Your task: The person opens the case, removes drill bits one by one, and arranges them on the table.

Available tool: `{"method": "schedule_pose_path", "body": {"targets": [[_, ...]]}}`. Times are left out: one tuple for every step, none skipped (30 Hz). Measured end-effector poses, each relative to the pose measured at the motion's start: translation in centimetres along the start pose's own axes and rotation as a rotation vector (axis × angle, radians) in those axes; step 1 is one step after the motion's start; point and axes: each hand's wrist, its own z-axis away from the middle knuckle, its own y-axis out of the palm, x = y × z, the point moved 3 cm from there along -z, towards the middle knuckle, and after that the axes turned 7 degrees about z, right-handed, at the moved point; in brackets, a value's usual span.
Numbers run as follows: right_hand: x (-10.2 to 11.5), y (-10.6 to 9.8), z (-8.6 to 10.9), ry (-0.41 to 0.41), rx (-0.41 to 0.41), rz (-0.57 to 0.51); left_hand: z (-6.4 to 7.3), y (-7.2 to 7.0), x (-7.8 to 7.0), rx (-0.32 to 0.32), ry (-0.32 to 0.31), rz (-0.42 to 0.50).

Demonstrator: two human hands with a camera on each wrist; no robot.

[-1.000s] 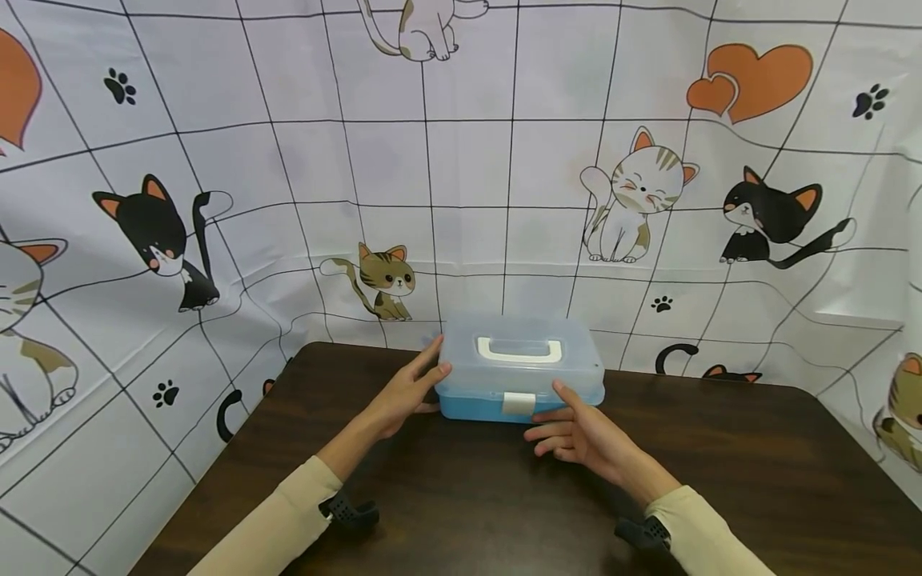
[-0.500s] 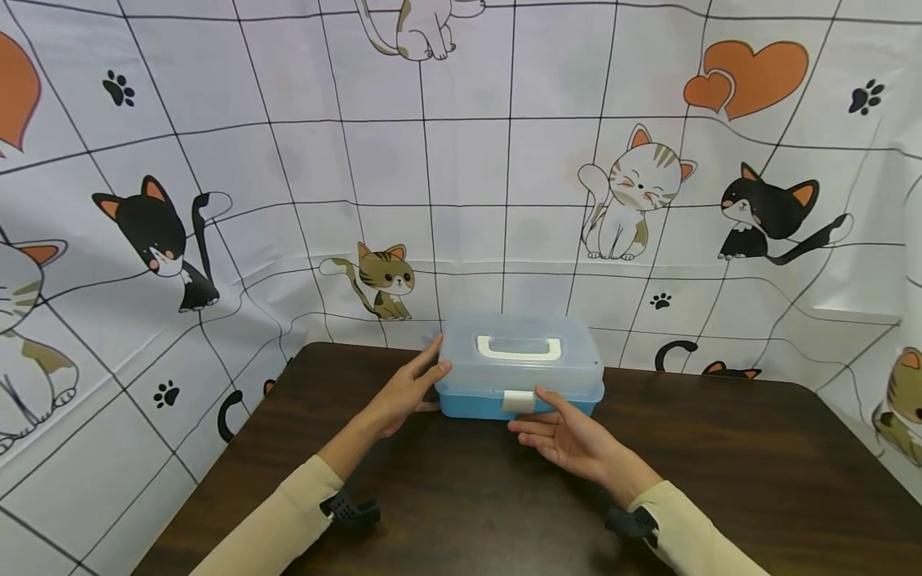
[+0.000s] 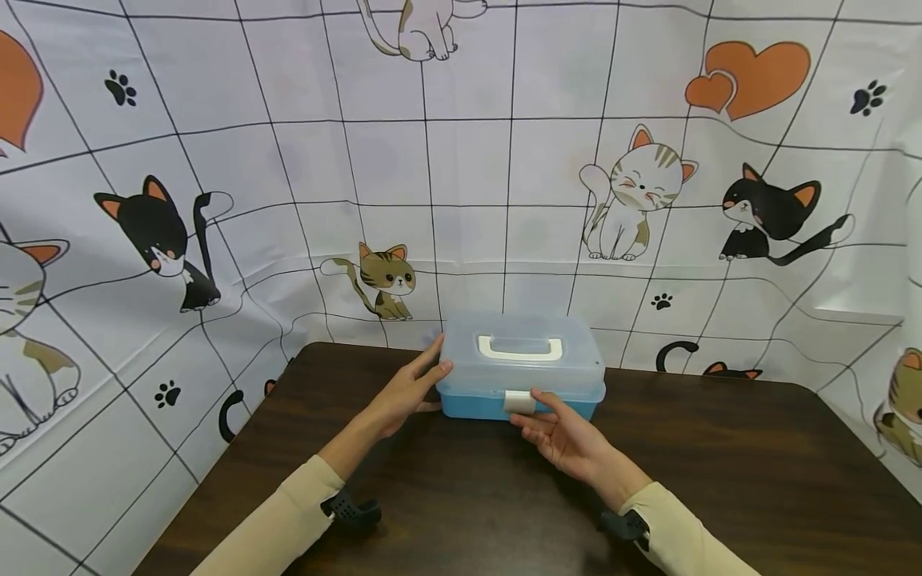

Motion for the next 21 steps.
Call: {"method": "schedule_pose_path", "body": {"targets": [[-0.06, 0.0, -0.02, -0.011, -0.011, 0.026, 0.0, -0.01, 0.02, 0.0, -0.001, -0.001], [-0.1, -0.01, -0.03, -0.023, -0.022, 0.052, 0.0, -0.01, 0.02, 0.0, -0.001, -0.002], [-0.14, -0.02, -0.04, -0.032, -0.034, 0.076, -0.02, -0.01, 0.01, 0.0, -0.002, -0.003], [-0.17, -0.03, -0.03, -0.041, -0.046, 0.103, -0.03, -0.01, -0.01, 0.001, -0.003, -0.006], [-0.2, -0.06, -0.03, -0.05, -0.056, 0.125, -0.04, 0.01, -0.06, 0.001, -0.006, -0.009], [-0.22, -0.05, -0.03, -0.058, -0.065, 0.15, -0.04, 0.03, -0.11, -0.001, -0.01, -0.014], [-0.24, -0.05, -0.04, -0.065, -0.073, 0.172, -0.06, 0.02, -0.11, -0.002, -0.014, -0.018], [-0.26, -0.04, -0.05, -0.069, -0.084, 0.188, -0.07, 0.02, -0.12, -0.003, -0.019, -0.022], [-0.29, -0.02, -0.07, -0.071, -0.093, 0.201, -0.07, 0.01, -0.12, -0.005, -0.023, -0.025], [-0.31, 0.0, -0.08, -0.071, -0.101, 0.21, -0.06, 0.01, -0.12, -0.006, -0.026, -0.028], [-0.35, 0.01, -0.12, -0.07, -0.111, 0.215, -0.06, 0.0, -0.12, -0.007, -0.029, -0.028], [-0.38, 0.04, -0.14, -0.069, -0.121, 0.221, -0.05, -0.01, -0.11, -0.007, -0.031, -0.028], [-0.41, 0.06, -0.17, -0.068, -0.129, 0.222, -0.04, -0.02, -0.11, -0.006, -0.033, -0.026], [-0.43, 0.1, -0.19, -0.067, -0.137, 0.223, -0.02, -0.02, -0.13, -0.005, -0.033, -0.024], [-0.45, 0.14, -0.2, -0.065, -0.141, 0.224, -0.01, -0.02, -0.14, -0.005, -0.033, -0.021], [-0.46, 0.17, -0.2, -0.066, -0.144, 0.226, 0.02, -0.02, -0.16, -0.004, -0.032, -0.019], [-0.49, 0.19, -0.22, -0.066, -0.147, 0.226, 0.03, -0.02, -0.16, -0.004, -0.032, -0.018], [-0.5, 0.22, -0.21, -0.066, -0.147, 0.227, 0.04, -0.02, -0.17, -0.004, -0.032, -0.016], [-0.52, 0.24, -0.19, -0.063, -0.147, 0.226, 0.06, -0.02, -0.18, -0.004, -0.031, -0.014], [-0.54, 0.25, -0.19, -0.061, -0.147, 0.228, 0.1, -0.01, -0.19, -0.005, -0.031, -0.013], [-0.58, 0.22, -0.19, -0.059, -0.148, 0.228, 0.13, -0.01, -0.19, -0.007, -0.032, -0.013]]}}
